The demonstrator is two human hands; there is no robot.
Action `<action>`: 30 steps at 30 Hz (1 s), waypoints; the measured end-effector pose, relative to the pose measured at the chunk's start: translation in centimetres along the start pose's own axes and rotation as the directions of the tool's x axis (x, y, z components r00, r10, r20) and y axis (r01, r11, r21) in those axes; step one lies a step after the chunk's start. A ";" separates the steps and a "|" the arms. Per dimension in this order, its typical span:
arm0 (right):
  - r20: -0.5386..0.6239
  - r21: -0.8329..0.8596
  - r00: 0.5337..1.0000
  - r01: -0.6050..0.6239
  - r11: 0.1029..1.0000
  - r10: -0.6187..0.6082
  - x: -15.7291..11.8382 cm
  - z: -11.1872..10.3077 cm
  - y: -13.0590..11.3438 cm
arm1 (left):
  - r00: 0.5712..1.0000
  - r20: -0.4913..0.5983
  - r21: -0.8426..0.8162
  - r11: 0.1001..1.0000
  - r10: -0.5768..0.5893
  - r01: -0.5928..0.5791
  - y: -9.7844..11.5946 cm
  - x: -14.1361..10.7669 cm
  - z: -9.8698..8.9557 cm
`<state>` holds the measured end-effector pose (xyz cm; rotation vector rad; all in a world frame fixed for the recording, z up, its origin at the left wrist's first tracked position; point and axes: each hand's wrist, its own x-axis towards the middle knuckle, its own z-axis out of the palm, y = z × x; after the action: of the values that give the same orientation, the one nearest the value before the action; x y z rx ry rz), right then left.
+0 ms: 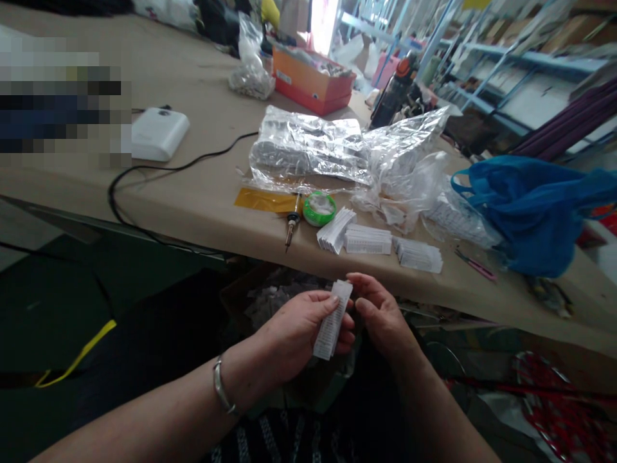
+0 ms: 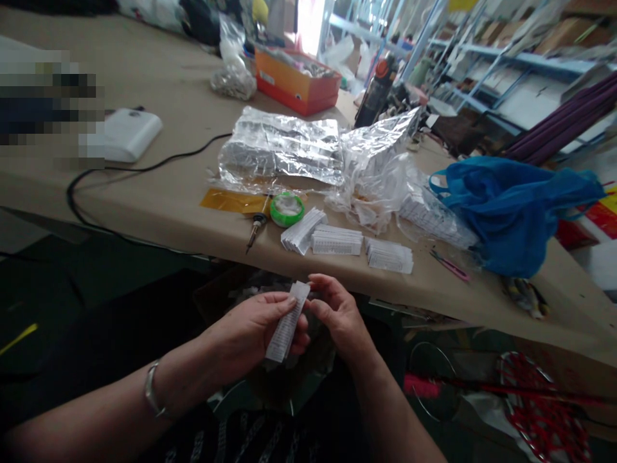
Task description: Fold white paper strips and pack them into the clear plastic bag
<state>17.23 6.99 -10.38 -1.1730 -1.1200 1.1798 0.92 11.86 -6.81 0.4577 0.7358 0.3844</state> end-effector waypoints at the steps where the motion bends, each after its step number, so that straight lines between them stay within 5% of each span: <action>1: 0.133 0.128 0.985 -0.123 0.984 0.106 0.3 -0.1 -0.1 | 1.000 0.026 0.011 1.000 -0.012 0.012 -0.2 -0.1 0.0; 3: 0.352 0.256 0.916 -0.293 0.921 0.193 0.7 -0.1 -0.1 | 0.997 0.068 0.023 0.999 -0.043 0.041 -0.5 -0.3 -0.1; 5: 0.441 0.302 0.876 -0.348 0.887 0.194 1.0 0.0 0.0 | 0.993 0.093 0.032 0.997 -0.070 0.067 -0.9 -0.4 -0.2; 13: 0.508 0.364 0.842 -0.401 0.841 0.182 0.9 0.5 1.3 | 0.975 0.148 0.063 0.985 -0.167 0.160 -1.8 -0.9 -0.6; 22: 0.517 0.289 0.831 -0.395 0.872 0.205 0.6 0.8 1.0 | 0.968 0.222 0.009 0.993 -0.116 0.117 -2.8 -0.9 -1.8; 24: 0.463 0.212 0.861 -0.338 0.917 0.210 0.3 0.8 0.4 | 0.976 0.188 0.008 0.994 -0.106 0.107 -2.6 -1.0 -1.9; 27: 0.261 -0.037 0.961 -0.090 0.995 0.097 -0.3 0.8 -0.8 | 0.985 0.150 0.001 0.996 -0.088 0.088 -2.2 -1.2 -2.1; 30: 0.198 -0.440 0.977 0.157 0.884 -0.075 -0.7 0.9 -1.8 | 0.989 0.126 -0.001 0.997 -0.078 0.079 -2.0 -1.3 -2.1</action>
<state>16.40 6.27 -8.53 -1.3456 -1.6433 0.9663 -1.11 10.15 -8.49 0.4421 0.6285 0.2815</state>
